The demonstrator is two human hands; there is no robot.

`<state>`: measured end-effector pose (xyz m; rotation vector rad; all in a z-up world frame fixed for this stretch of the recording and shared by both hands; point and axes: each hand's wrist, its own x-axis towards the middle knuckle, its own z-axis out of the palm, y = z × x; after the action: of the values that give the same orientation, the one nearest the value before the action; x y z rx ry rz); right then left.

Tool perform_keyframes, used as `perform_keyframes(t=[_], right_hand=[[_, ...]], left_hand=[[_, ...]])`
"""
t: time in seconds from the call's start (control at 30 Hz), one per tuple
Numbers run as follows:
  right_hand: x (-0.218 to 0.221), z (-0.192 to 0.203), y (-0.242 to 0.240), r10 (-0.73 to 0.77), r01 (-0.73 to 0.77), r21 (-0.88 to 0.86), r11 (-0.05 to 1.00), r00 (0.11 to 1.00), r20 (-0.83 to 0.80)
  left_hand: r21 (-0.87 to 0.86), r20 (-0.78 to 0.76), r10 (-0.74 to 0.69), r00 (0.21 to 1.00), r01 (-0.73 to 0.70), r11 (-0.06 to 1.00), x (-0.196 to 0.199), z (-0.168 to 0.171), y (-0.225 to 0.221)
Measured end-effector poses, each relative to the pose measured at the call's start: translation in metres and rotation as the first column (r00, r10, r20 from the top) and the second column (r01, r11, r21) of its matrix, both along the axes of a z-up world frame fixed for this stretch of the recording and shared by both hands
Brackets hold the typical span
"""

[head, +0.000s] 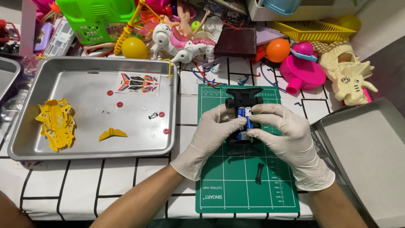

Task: Installing batteries and internal mechanical components into a mini 4WD toy car chassis on a cutting mat.

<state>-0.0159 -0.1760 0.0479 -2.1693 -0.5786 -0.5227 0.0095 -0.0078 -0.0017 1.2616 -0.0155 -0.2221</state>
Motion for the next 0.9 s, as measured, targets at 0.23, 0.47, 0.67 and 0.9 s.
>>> perform_keyframes(t=[0.23,0.47,0.67,0.9], right_hand=[[-0.002,-0.004,0.005,-0.068,0.080,0.087,0.993,0.989,-0.131],[0.001,-0.012,0.009,-0.118,0.141,0.131,0.981,0.979,-0.165],[0.005,-0.023,0.005,-0.101,0.139,0.196,0.971,0.976,-0.194],[0.007,-0.032,0.006,-0.109,0.157,0.198,0.968,0.966,-0.233]], left_hand=[[-0.008,-0.004,0.004,1.000,-0.004,1.000,-0.002,0.002,0.002],[-0.003,-0.009,0.012,1.000,-0.012,1.000,-0.001,-0.004,0.003],[-0.017,-0.019,0.026,0.999,-0.026,1.000,-0.003,0.000,0.004],[-0.033,0.011,0.059,0.998,-0.058,0.998,-0.003,0.005,0.006]])
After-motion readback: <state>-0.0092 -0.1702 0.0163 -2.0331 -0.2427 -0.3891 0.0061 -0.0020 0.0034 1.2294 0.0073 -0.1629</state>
